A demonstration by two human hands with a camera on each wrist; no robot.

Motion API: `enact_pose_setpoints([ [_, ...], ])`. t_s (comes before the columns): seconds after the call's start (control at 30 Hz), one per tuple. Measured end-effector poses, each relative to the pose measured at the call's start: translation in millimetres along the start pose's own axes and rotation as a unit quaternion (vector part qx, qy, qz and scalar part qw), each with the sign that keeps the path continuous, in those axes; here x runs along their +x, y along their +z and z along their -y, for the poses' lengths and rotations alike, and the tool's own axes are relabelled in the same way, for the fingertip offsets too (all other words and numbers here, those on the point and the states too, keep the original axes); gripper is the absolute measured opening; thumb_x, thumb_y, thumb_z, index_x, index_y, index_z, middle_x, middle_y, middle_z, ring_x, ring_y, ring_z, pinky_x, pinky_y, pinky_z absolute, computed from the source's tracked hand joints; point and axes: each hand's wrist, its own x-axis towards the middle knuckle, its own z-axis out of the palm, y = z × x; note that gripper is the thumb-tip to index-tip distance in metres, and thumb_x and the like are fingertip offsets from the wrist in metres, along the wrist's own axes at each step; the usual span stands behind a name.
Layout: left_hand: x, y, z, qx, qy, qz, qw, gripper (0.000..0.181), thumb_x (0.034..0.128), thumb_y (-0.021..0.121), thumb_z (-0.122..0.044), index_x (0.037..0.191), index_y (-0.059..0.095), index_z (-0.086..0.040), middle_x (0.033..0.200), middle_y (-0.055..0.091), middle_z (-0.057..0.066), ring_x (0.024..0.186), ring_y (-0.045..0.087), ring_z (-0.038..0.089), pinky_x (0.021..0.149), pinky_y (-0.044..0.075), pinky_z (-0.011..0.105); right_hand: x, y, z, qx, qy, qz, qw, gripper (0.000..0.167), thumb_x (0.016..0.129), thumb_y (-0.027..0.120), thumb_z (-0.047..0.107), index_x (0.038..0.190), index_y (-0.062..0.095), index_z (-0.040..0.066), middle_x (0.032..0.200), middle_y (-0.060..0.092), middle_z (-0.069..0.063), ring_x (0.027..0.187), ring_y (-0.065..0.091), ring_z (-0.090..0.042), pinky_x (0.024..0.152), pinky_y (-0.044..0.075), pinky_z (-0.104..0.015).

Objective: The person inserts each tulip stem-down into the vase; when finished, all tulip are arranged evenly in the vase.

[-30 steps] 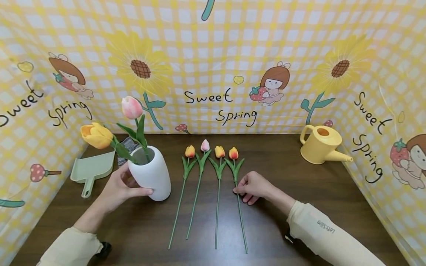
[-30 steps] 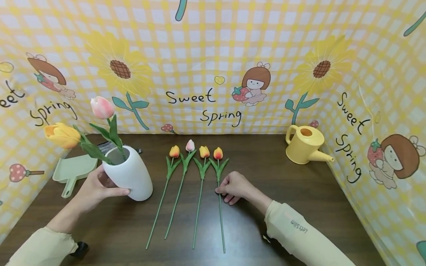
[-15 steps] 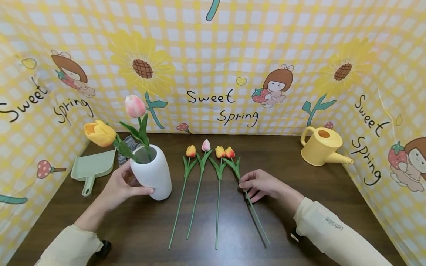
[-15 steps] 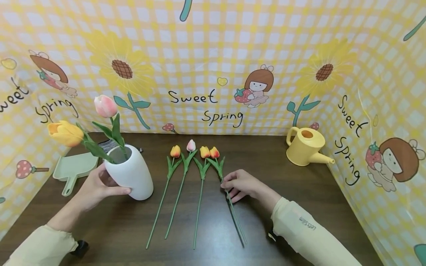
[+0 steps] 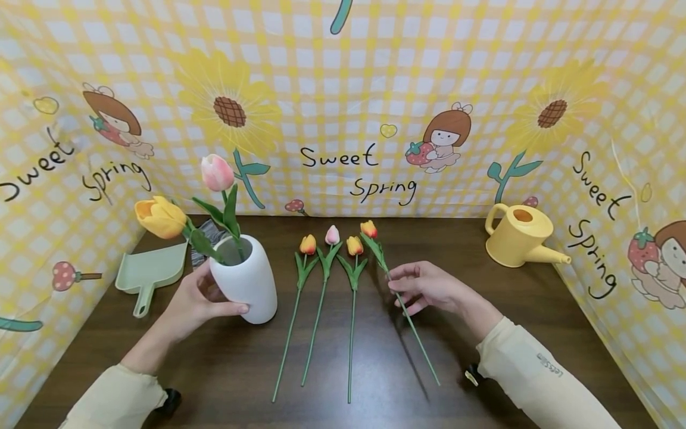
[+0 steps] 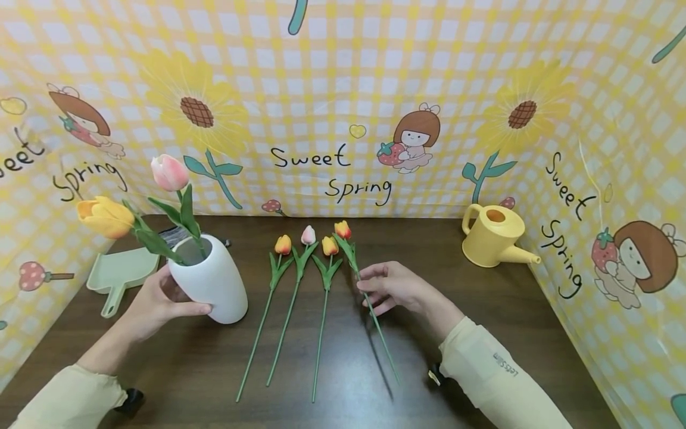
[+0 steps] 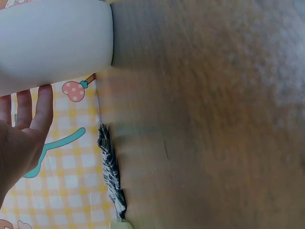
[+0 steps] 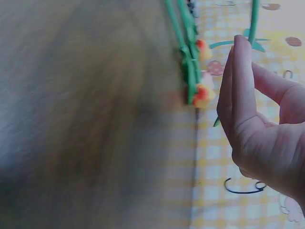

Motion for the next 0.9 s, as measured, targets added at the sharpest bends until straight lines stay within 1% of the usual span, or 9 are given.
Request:
enact_pose_setpoints([
  [0.07, -0.3, 0.8, -0.1, 0.000, -0.006, -0.002, 1.0000, 0.086, 0.0700, 0.090, 0.007, 0.143, 0.050, -0.013, 0.130, 0.061, 0.007, 0.114, 0.062, 0.015, 0.093, 0.052, 0.022, -2.3, 0, 7, 0.010, -0.012, 0.005, 0.9999, 0.050, 0.097, 0.068, 0.012, 0.139, 0.049, -0.008, 0.111, 0.063, -0.022, 0.080, 0.070, -0.024, 0.069, 0.062, -0.043],
  [0.17, -0.7, 1.8, 0.1, 0.003, -0.010, -0.003, 0.9999, 0.085, 0.0703, 0.090, 0.006, 0.143, 0.050, -0.014, 0.130, 0.061, 0.007, 0.114, 0.062, 0.015, 0.093, 0.052, 0.022, -5.4, 2, 17, 0.021, -0.026, 0.011, 0.9994, 0.042, 0.097, 0.069, 0.012, 0.134, 0.055, -0.003, 0.104, 0.065, -0.017, 0.081, 0.070, -0.025, 0.072, 0.062, -0.047],
  [0.3, -0.6, 2.3, -0.2, 0.004, -0.007, -0.003, 1.0000, 0.086, 0.0699, 0.090, 0.007, 0.143, 0.050, -0.013, 0.130, 0.061, 0.007, 0.115, 0.062, 0.015, 0.093, 0.052, 0.022, -6.4, 6, 28, 0.028, -0.041, 0.017, 0.9986, 0.035, 0.097, 0.069, 0.012, 0.129, 0.060, 0.002, 0.100, 0.067, -0.010, 0.085, 0.070, -0.026, 0.075, 0.061, -0.049],
  [0.43, -0.3, 1.9, -1.1, 0.002, 0.000, -0.003, 1.0000, 0.086, 0.0690, 0.090, 0.008, 0.142, 0.051, -0.012, 0.129, 0.061, 0.008, 0.113, 0.063, 0.016, 0.092, 0.053, 0.023, -4.8, 13, 39, 0.039, -0.060, 0.019, 0.9973, 0.032, 0.096, 0.070, 0.011, 0.126, 0.062, 0.001, 0.101, 0.070, -0.009, 0.090, 0.070, -0.030, 0.077, 0.060, -0.052],
  [0.6, -0.3, 1.8, -1.7, 0.000, 0.001, -0.002, 1.0000, 0.084, 0.0690, 0.090, 0.008, 0.141, 0.051, -0.011, 0.128, 0.062, 0.007, 0.110, 0.065, 0.015, 0.091, 0.054, 0.023, -6.7, 23, 53, 0.051, -0.088, 0.020, 0.9946, 0.026, 0.096, 0.069, 0.006, 0.121, 0.066, 0.001, 0.101, 0.073, -0.011, 0.091, 0.071, -0.030, 0.080, 0.060, -0.052],
  [0.67, -0.2, 2.0, -1.6, 0.001, 0.000, -0.002, 1.0000, 0.084, 0.0692, 0.090, 0.008, 0.141, 0.051, -0.011, 0.128, 0.062, 0.007, 0.110, 0.064, 0.015, 0.091, 0.054, 0.023, -8.8, 27, 59, 0.054, -0.105, 0.019, 0.9928, 0.023, 0.096, 0.068, 0.004, 0.119, 0.067, 0.001, 0.100, 0.074, -0.012, 0.091, 0.072, -0.029, 0.081, 0.059, -0.052],
  [0.73, -0.3, 2.2, -1.4, 0.000, -0.001, -0.002, 1.0000, 0.084, 0.0692, 0.090, 0.008, 0.141, 0.051, -0.012, 0.128, 0.062, 0.007, 0.110, 0.064, 0.015, 0.091, 0.054, 0.023, -11.8, 31, 65, 0.056, -0.130, 0.020, 0.9897, 0.022, 0.096, 0.068, 0.003, 0.118, 0.067, 0.000, 0.102, 0.074, -0.014, 0.092, 0.072, -0.031, 0.082, 0.058, -0.055],
  [0.9, 0.2, 1.5, -1.2, 0.003, 0.001, -0.004, 1.0000, 0.085, 0.0688, 0.090, 0.007, 0.142, 0.051, -0.012, 0.128, 0.062, 0.007, 0.111, 0.064, 0.014, 0.091, 0.053, 0.022, -22.5, 44, 77, 0.040, -0.204, 0.013, 0.9780, 0.025, 0.096, 0.069, 0.004, 0.120, 0.065, -0.004, 0.105, 0.073, -0.017, 0.094, 0.073, -0.034, 0.082, 0.056, -0.060],
])
